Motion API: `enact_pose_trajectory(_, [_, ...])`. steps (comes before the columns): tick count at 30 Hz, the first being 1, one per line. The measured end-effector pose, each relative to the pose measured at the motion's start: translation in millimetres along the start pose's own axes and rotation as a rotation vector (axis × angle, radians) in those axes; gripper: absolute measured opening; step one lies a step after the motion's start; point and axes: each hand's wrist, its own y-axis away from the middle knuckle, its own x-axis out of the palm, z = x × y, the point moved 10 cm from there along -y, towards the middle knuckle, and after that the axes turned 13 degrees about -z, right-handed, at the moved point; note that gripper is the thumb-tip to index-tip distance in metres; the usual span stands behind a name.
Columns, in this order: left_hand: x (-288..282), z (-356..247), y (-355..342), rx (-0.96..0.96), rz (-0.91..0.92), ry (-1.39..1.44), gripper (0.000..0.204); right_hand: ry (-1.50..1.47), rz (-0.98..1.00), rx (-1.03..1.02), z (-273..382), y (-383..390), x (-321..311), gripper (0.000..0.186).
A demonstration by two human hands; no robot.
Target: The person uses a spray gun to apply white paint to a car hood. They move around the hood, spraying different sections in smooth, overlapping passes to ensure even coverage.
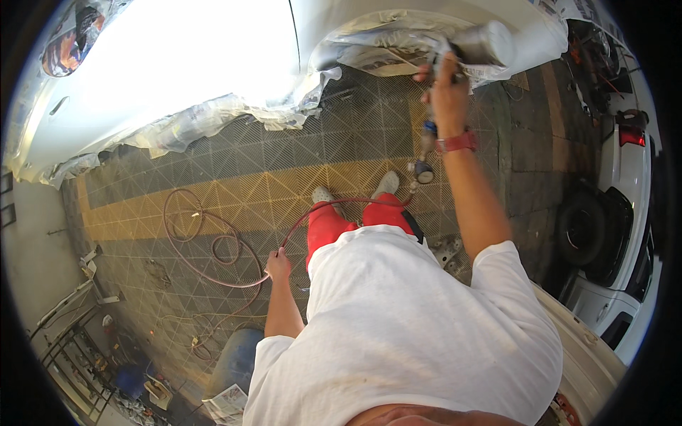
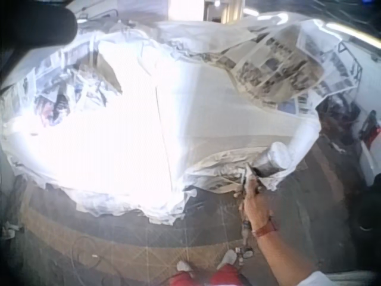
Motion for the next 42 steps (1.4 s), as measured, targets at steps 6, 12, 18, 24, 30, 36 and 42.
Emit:
enact_pose_trajectory(6, [-13.7, 44.2, 4.6, -0.066, 0.004, -0.075, 0.048, -0.088, 0.257, -0.102, 41.9, 61.7, 127.2, 0.051])
enact_pose_trajectory(12, [-3.9, 61.2, 23.9, -0.135, 0.027, -0.04, 0.048, -0.268, 0.511, -0.022, 78.2, 76.7, 168.5, 0.05])
enact_pose_trajectory(18, [21.5, 10.6, 35.0, 0.024, 0.041, -0.021, 0.047, -0.128, 0.274, -0.037, 49.5, 0.2, 68.6, 0.058])
enact_pose_trajectory(24, [42.5, -105.0, 56.5, 0.274, 0.185, -0.131, 0.048, 0.0, 0.071, -0.085, 13.4, -84.7, -91.0, 0.058])
enact_pose_trajectory(30, [65.9, -217.2, 81.2, 0.484, 0.192, -0.246, 0.048, 0.071, -0.052, -0.03, -30.9, -170.6, -230.4, 0.059])
enact_pose_trajectory(36, [85.3, -318.1, 129.5, 0.681, 0.23, -0.319, 0.046, 0.076, -0.181, 0.009, -61.4, -247.8, -339.6, 0.066])
enact_pose_trajectory(42, [72.2, -383.7, 185.5, 0.748, 0.219, -0.301, 0.041, 0.116, -0.221, 0.096, -100.4, -320.3, -409.9, 0.064])
